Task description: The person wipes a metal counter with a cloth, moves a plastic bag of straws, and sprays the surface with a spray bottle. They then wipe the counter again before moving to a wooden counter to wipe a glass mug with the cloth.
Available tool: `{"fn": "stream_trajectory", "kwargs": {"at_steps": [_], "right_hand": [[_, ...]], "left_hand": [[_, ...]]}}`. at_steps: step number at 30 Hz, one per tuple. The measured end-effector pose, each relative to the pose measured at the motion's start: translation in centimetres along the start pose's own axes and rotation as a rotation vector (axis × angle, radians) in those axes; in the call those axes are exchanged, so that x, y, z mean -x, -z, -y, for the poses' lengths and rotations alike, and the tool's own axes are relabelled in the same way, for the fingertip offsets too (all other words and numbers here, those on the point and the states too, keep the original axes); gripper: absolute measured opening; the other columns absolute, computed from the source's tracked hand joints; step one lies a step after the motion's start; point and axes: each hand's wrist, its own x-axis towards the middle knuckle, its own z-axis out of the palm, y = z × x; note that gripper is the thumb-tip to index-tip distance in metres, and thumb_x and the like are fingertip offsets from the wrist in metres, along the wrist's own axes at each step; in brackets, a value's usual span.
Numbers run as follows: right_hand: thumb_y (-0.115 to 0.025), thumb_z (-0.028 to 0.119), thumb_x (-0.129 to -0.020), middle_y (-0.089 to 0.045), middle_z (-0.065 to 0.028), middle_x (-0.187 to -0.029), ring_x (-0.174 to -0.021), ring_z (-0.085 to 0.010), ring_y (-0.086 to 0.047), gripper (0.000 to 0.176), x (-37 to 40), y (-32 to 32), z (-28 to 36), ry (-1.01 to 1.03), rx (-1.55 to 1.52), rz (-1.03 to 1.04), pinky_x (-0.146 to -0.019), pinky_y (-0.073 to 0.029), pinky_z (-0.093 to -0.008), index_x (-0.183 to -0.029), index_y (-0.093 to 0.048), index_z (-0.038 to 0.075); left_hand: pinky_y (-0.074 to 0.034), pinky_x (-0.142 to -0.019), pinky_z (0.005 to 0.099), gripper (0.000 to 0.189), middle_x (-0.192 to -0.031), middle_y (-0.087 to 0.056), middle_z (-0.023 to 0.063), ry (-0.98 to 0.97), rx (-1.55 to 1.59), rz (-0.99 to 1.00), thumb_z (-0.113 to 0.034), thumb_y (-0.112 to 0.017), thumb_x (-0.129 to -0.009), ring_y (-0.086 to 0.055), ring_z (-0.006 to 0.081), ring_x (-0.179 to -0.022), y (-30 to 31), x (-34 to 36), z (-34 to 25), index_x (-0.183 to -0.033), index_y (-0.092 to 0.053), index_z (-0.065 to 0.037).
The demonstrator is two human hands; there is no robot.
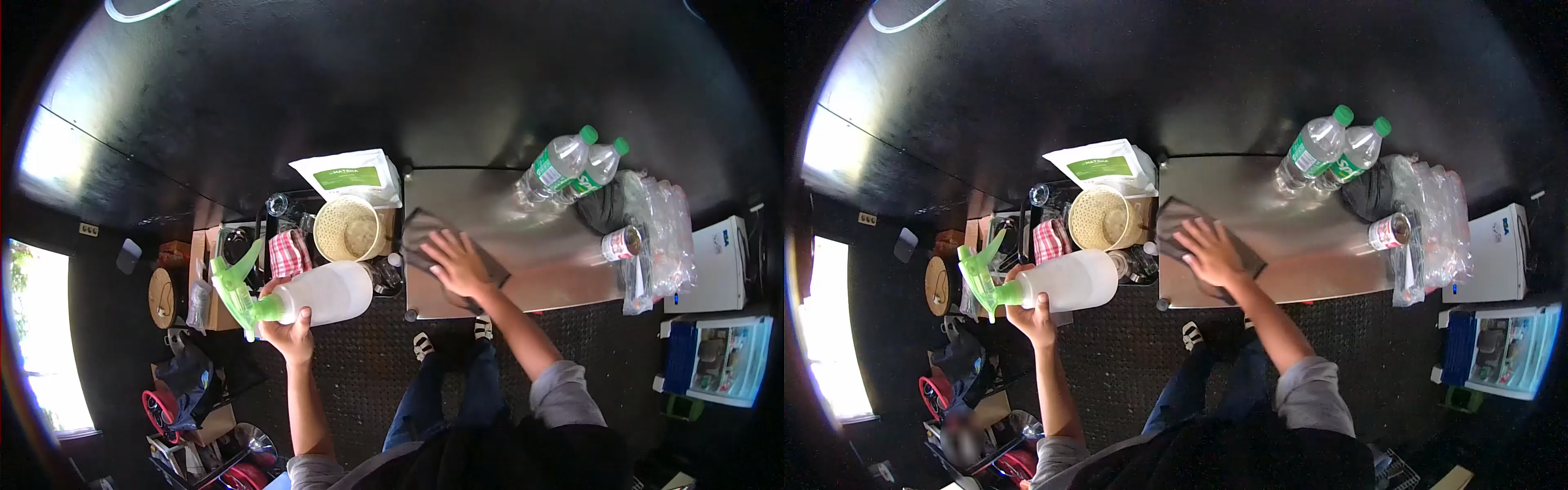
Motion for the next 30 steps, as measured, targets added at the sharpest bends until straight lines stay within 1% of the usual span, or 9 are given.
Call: {"fn": "stream_trajectory", "kwargs": {"at_steps": [1,5,7,12,17,20,24,27,30], "right_hand": [[-0.046,0.037,-0.092,-0.031,-0.0114,-0.147,-0.135,-0.0351,-0.027,0.051,1.6,1.0,-1.4,-0.049,0.009,0.063,-0.108,-0.019,-0.0576,-0.138,-0.040,0.017],[-0.042,0.038,-0.094,-0.026,-0.0142,-0.150,-0.137,-0.0364,-0.023,0.054,7.1,-0.1,-7.3,-0.722,0.280,-0.179,-0.108,-0.017,-0.0587,-0.141,-0.036,0.013],[-0.039,0.038,-0.094,-0.022,-0.0155,-0.151,-0.138,-0.0375,-0.021,0.056,6.2,-0.8,-4.8,-0.857,0.328,-0.108,-0.107,-0.016,-0.0609,-0.140,-0.037,0.007],[-0.056,0.028,-0.086,-0.025,-0.0126,-0.150,-0.139,-0.0342,-0.019,0.056,3.6,0.6,8.8,-0.143,-0.073,0.111,-0.109,-0.014,-0.0586,-0.138,-0.041,0.014],[-0.053,0.032,-0.089,-0.026,-0.0052,-0.151,-0.139,-0.0284,-0.022,0.056,8.2,-0.8,5.3,0.164,-0.098,0.079,-0.112,-0.016,-0.0533,-0.141,-0.034,0.023],[-0.062,0.030,-0.081,-0.042,-0.0102,-0.140,-0.129,-0.0335,-0.037,0.051,12.5,3.6,-0.3,-0.106,-0.047,-0.035,-0.106,-0.026,-0.0539,-0.129,-0.051,0.016],[-0.056,0.034,-0.085,-0.033,-0.0185,-0.144,-0.134,-0.0397,-0.027,0.053,17.3,4.0,-8.2,-0.725,0.322,-0.285,-0.107,-0.021,-0.0591,-0.130,-0.048,0.009],[-0.051,0.037,-0.087,-0.027,-0.0198,-0.147,-0.136,-0.0407,-0.022,0.053,15.9,1.2,-6.4,-0.783,0.355,-0.237,-0.106,-0.017,-0.0626,-0.132,-0.046,0.009],[-0.050,0.036,-0.089,-0.027,-0.0158,-0.148,-0.136,-0.0396,-0.023,0.050,12.3,1.6,-0.1,-0.267,0.085,-0.009,-0.106,-0.016,-0.0629,-0.134,-0.045,0.015]], "left_hand": [[-0.046,-0.088,0.0341,0.068,-0.112,-0.056,0.0165,-0.026,-0.023,0.021,-0.033,-0.073,-0.078,-0.057,0.0209,-0.098,0.3,0.2,0.2,-0.123,-0.044,0.009],[-0.046,-0.086,0.0348,0.063,-0.110,-0.056,0.0145,0.005,0.062,-0.015,-0.028,-0.077,-0.075,-0.057,0.0225,-0.097,0.8,0.6,0.4,-0.116,-0.049,0.010],[-0.046,-0.086,0.0351,0.063,-0.111,-0.056,0.0148,-0.021,0.062,-0.008,-0.028,-0.077,-0.075,-0.057,0.0229,-0.098,1.2,1.0,0.3,-0.117,-0.049,0.010],[-0.046,-0.087,0.0350,0.063,-0.113,-0.055,0.0149,-0.034,0.029,-0.005,-0.029,-0.077,-0.075,-0.057,0.0226,-0.098,1.1,2.1,-0.4,-0.117,-0.049,0.009],[-0.046,-0.086,0.0343,0.066,-0.114,-0.056,0.0146,-0.032,0.070,0.000,-0.030,-0.077,-0.075,-0.057,0.0218,-0.098,0.0,2.5,-1.4,-0.119,-0.049,0.010],[-0.046,-0.086,0.0339,0.067,-0.112,-0.056,0.0143,-0.024,0.092,-0.009,-0.032,-0.077,-0.075,-0.057,0.0216,-0.097,-0.7,2.8,-1.7,-0.120,-0.048,0.010],[-0.047,-0.086,0.0339,0.068,-0.111,-0.057,0.0144,-0.020,0.074,-0.004,-0.032,-0.077,-0.075,-0.057,0.0214,-0.097,-0.7,3.3,-1.7,-0.120,-0.048,0.010],[-0.047,-0.086,0.0342,0.069,-0.110,-0.057,0.0146,-0.020,0.056,-0.008,-0.033,-0.078,-0.075,-0.057,0.0216,-0.097,-0.6,3.4,-1.4,-0.120,-0.048,0.010],[-0.047,-0.086,0.0348,0.070,-0.110,-0.057,0.0147,-0.002,0.063,-0.027,-0.034,-0.078,-0.075,-0.057,0.0223,-0.097,-0.4,3.1,-1.0,-0.120,-0.048,0.010]]}}
